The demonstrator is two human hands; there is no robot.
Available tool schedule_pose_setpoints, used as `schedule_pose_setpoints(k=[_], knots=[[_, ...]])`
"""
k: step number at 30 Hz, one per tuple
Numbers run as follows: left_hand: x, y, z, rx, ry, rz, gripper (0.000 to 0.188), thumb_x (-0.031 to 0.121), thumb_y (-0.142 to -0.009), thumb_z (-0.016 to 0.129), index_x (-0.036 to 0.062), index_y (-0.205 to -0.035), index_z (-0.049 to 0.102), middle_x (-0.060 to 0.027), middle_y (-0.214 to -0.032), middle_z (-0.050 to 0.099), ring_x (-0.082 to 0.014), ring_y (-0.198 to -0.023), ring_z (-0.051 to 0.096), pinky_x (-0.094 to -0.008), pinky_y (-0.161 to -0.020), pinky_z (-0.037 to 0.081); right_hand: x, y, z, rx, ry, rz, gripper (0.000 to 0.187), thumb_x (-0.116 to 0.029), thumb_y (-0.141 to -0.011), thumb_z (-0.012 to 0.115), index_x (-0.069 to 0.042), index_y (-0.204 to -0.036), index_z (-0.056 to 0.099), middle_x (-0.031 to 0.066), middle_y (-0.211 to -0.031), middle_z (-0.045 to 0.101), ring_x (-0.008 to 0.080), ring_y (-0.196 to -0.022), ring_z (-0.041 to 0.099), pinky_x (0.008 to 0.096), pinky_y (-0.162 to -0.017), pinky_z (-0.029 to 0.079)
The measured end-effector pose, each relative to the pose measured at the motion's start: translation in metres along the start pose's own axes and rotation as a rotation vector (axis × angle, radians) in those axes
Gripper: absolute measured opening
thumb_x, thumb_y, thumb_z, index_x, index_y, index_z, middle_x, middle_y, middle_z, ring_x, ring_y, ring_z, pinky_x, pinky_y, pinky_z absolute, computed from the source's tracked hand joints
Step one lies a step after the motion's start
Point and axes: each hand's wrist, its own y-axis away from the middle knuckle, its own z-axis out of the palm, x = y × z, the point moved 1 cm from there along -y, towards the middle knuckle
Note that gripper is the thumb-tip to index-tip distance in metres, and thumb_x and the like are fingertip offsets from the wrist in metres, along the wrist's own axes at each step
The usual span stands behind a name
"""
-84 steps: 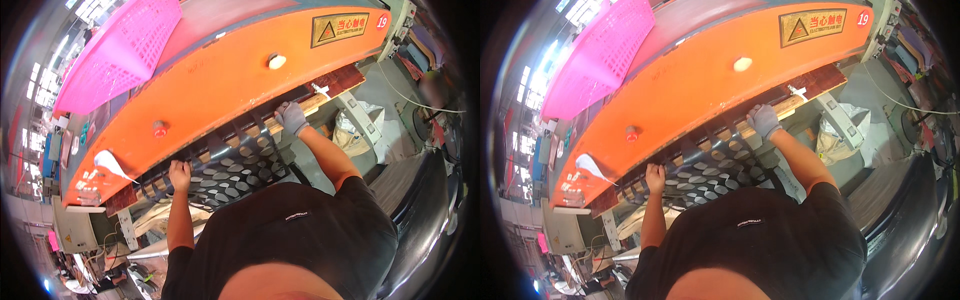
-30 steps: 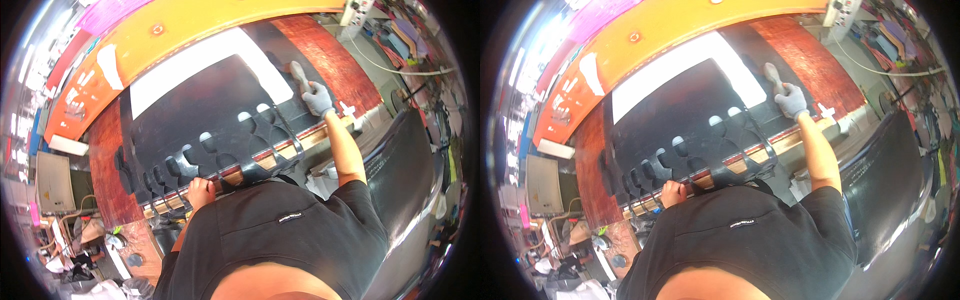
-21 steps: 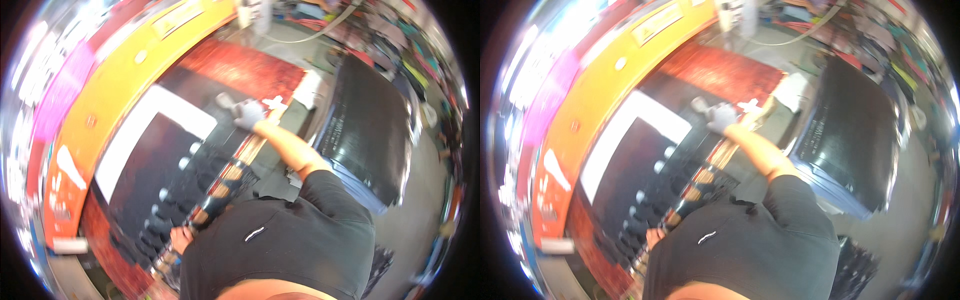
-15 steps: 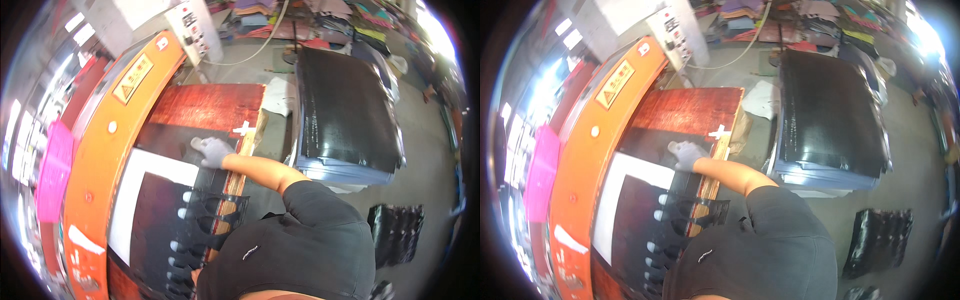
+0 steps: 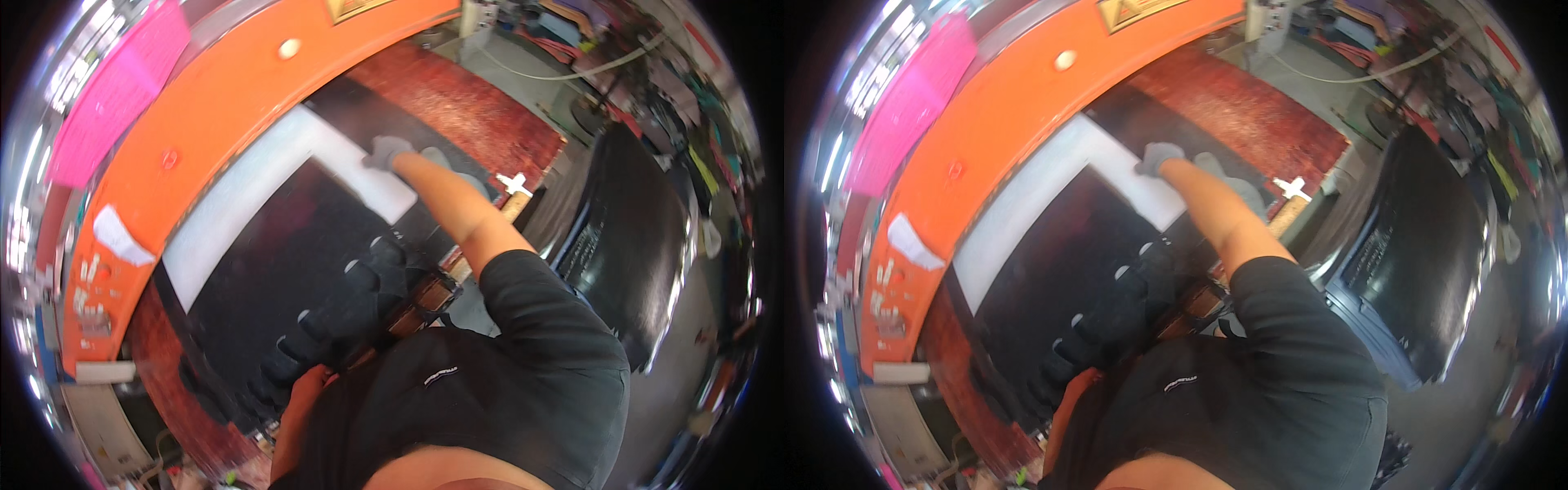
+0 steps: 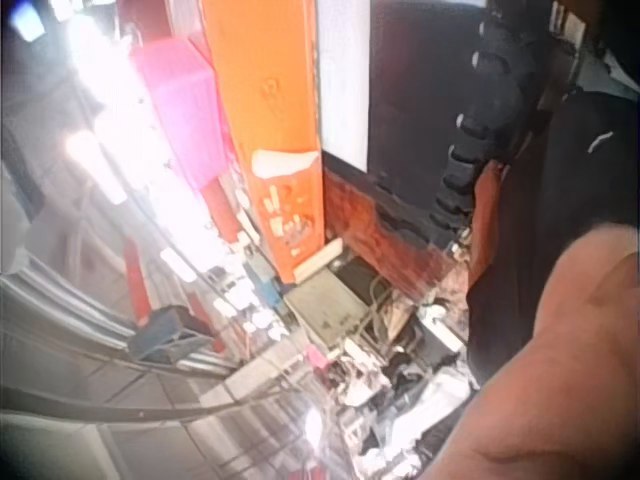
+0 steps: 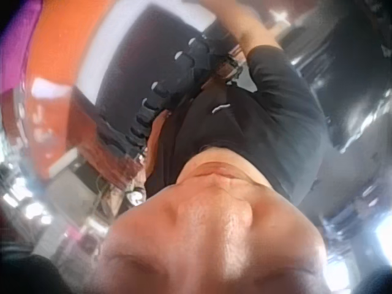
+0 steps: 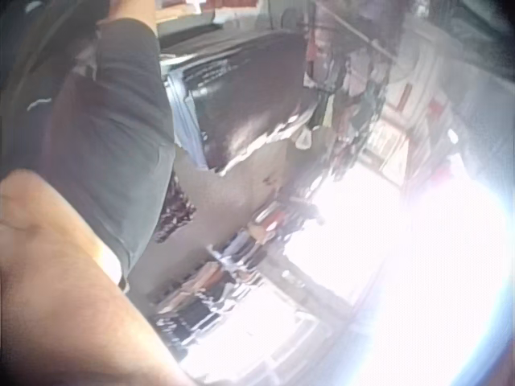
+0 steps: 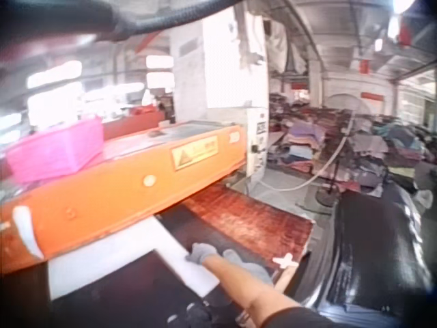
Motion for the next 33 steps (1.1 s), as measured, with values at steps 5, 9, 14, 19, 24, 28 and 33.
schedule_pose_setpoints(k=[5, 9, 14, 19, 24, 28, 33], knots=[[-0.005, 0.018, 0.007, 0.277, 0.081, 0.053, 0.013, 0.017, -0.081, 0.067, 0.0076, -0.089, 0.064, -0.0095, -0.082, 0.064, -0.0269, -0.072, 0.065, -0.0339, -0.065, 0.051, 0.004, -0.021, -0.008, 0.005, -0.092, 0.156, 0.063, -0.056, -0.075, 0.064, -0.006, -0.113, 0.063, 0.0149, -0.12, 0.06, 0.0291, -0.112, 0.056, 0.038, -0.093, 0.045], [-0.008, 0.022, 0.012, 0.399, 0.111, 0.099, 0.007, 0.005, -0.078, 0.067, 0.006, -0.084, 0.064, -0.0081, -0.08, 0.063, -0.0207, -0.066, 0.063, -0.0292, -0.057, 0.049, 0.008, -0.03, -0.008, -0.08, -0.114, 0.238, 0.066, -0.056, -0.074, 0.065, -0.008, -0.119, 0.06, 0.0137, -0.124, 0.058, 0.0294, -0.116, 0.054, 0.0368, -0.095, 0.043], [0.001, 0.025, 0.002, 0.483, 0.399, 0.065, 0.003, 0.003, -0.085, 0.06, 0.0022, -0.087, 0.063, -0.0043, -0.08, 0.058, -0.0103, -0.065, 0.055, -0.0231, -0.056, 0.043, 0.02, -0.043, 0.003, -0.072, -0.121, 0.398, 0.048, -0.038, -0.081, 0.059, -0.007, -0.117, 0.061, 0.013, -0.126, 0.056, 0.0256, -0.119, 0.053, 0.0353, -0.096, 0.044], [0.011, 0.023, -0.008, 0.405, 0.594, 0.029, 0.007, 0.007, -0.089, 0.059, 0.0014, -0.089, 0.063, -0.0009, -0.08, 0.057, -0.0072, -0.068, 0.054, -0.0222, -0.059, 0.043, 0.031, -0.058, 0.003, 0.056, -0.244, 0.08, 0.047, -0.015, -0.068, 0.076, -0.001, -0.111, 0.062, 0.0128, -0.097, 0.066, 0.0203, -0.094, 0.062, 0.0343, -0.081, 0.049], [0.018, 0.005, -0.022, 0.371, 0.835, -0.027, 0.011, 0.011, -0.091, 0.056, 0.0024, -0.092, 0.063, -0.0008, -0.085, 0.063, -0.0054, -0.067, 0.053, -0.0222, -0.06, 0.045, -0.013, -0.052, -0.067, 0.128, -0.593, -0.256, 0.023, -0.002, -0.073, 0.067, -0.002, -0.096, 0.062, 0.0091, -0.091, 0.064, 0.018, -0.087, 0.06, 0.0309, -0.077, 0.047], [0.035, -0.021, -0.032, 0.242, 1.035, -0.021, 0.014, 0.013, -0.092, 0.054, 0.0037, -0.101, 0.061, -0.0023, -0.089, 0.065, -0.0068, -0.068, 0.055, -0.0225, -0.064, 0.047, -0.062, 0.004, -0.129, 0.523, -0.258, -0.926, 0.014, -0.007, -0.076, 0.058, -0.005, -0.086, 0.066, 0.0103, -0.083, 0.065, 0.0224, -0.083, 0.063, 0.034, -0.079, 0.049], [0.055, -0.05, -0.036, 0.133, 1.314, -0.001, 0.018, 0.015, -0.093, 0.053, 0.0039, -0.106, 0.057, -0.006, -0.096, 0.063, -0.0113, -0.069, 0.058, -0.0255, -0.064, 0.047, -0.109, 0.071, -0.078, 0.501, -0.141, -1.127, 0.007, -0.009, -0.077, 0.06, -0.004, -0.082, 0.059, 0.0096, -0.085, 0.059, 0.0278, -0.078, 0.059, 0.0354, -0.068, 0.049]])
